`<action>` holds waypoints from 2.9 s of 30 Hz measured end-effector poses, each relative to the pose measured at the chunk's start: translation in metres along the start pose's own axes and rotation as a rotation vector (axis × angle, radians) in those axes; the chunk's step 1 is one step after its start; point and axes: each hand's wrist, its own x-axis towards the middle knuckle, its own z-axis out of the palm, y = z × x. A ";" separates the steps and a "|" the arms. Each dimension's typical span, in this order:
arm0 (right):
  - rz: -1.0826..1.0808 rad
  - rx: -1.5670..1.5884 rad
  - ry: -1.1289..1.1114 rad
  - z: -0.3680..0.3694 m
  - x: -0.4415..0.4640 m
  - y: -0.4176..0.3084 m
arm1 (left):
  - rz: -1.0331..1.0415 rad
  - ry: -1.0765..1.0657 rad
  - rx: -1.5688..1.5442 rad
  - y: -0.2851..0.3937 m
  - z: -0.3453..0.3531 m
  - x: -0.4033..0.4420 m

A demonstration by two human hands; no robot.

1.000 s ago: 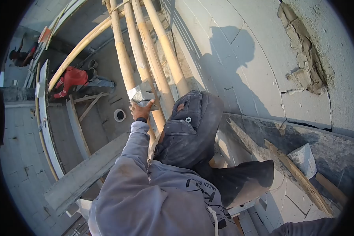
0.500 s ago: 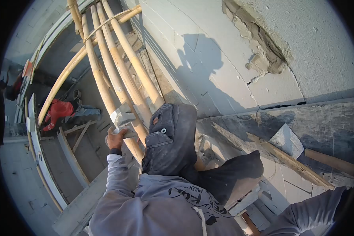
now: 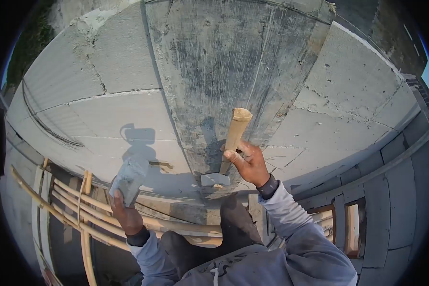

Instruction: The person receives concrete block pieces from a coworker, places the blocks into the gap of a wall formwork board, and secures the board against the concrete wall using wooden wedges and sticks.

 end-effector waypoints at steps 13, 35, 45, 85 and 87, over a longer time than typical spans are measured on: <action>0.305 -0.080 -0.401 -0.045 0.007 -0.036 | -0.500 -0.284 -0.004 0.161 0.240 0.022; 0.610 -0.018 -0.218 -0.046 0.001 -0.071 | -0.874 -0.305 0.216 0.127 0.263 0.019; 0.958 0.546 0.082 -0.094 0.051 -0.146 | -0.328 -0.258 0.271 0.099 0.233 -0.005; 1.052 0.629 0.134 -0.053 0.042 -0.087 | -0.023 -0.397 0.381 0.112 0.249 -0.032; 1.054 0.620 0.181 -0.049 0.041 -0.084 | -0.091 -0.452 0.348 0.118 0.247 -0.032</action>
